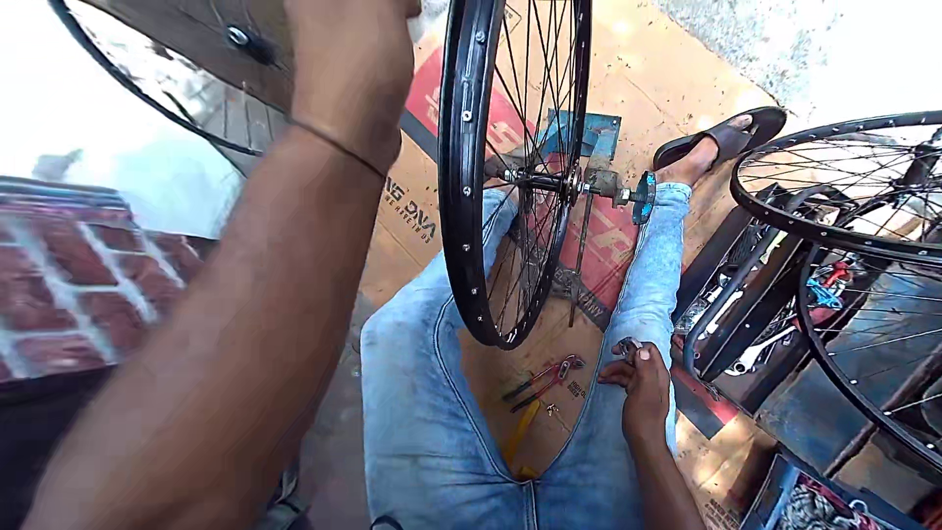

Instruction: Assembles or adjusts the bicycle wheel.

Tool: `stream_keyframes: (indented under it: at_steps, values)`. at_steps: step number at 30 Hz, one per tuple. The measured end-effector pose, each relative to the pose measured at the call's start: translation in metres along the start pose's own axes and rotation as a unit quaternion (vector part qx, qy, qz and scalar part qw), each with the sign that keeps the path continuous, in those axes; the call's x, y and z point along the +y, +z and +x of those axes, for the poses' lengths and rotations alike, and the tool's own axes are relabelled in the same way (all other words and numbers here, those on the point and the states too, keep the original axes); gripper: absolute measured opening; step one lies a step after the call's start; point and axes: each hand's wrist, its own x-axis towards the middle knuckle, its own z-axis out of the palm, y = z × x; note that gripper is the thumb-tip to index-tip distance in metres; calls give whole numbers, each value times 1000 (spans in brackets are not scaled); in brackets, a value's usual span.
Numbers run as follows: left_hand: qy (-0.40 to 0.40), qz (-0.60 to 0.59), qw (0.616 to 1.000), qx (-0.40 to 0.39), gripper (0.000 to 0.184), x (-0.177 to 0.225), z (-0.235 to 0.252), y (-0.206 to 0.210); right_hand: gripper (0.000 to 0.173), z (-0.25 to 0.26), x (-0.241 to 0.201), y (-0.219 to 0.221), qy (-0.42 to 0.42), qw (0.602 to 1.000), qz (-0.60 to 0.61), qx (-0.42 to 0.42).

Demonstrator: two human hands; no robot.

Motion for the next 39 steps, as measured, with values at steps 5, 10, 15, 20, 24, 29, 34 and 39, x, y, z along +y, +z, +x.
stream_keyframes:
  at_steps: [5,10,15,20,24,29,34,39]
  values:
    - [-157,52,974,-156,63,-114,-172,-14,24,3,-1,-3,-135,990,-32,-31]
    - [-241,223,868,-371,98,-163,-262,21,58,16,-19,4,-289,943,-164,-38]
    - [-235,113,911,-321,62,-179,-267,56,44,29,-53,24,-440,854,-277,-21]
    - [-104,133,957,-237,41,-152,-280,35,40,36,-68,40,-482,830,-280,-30]
    - [29,171,981,-90,41,-117,-282,18,38,44,-69,53,-480,834,-268,-42]
    - [92,206,974,11,55,-69,-251,12,38,58,-77,78,-485,836,-252,-42]
    - [74,138,987,32,66,-56,-229,18,40,74,-84,98,-491,836,-240,-56]
    - [86,24,992,87,48,-54,-220,27,40,84,-88,112,-495,837,-227,-52]
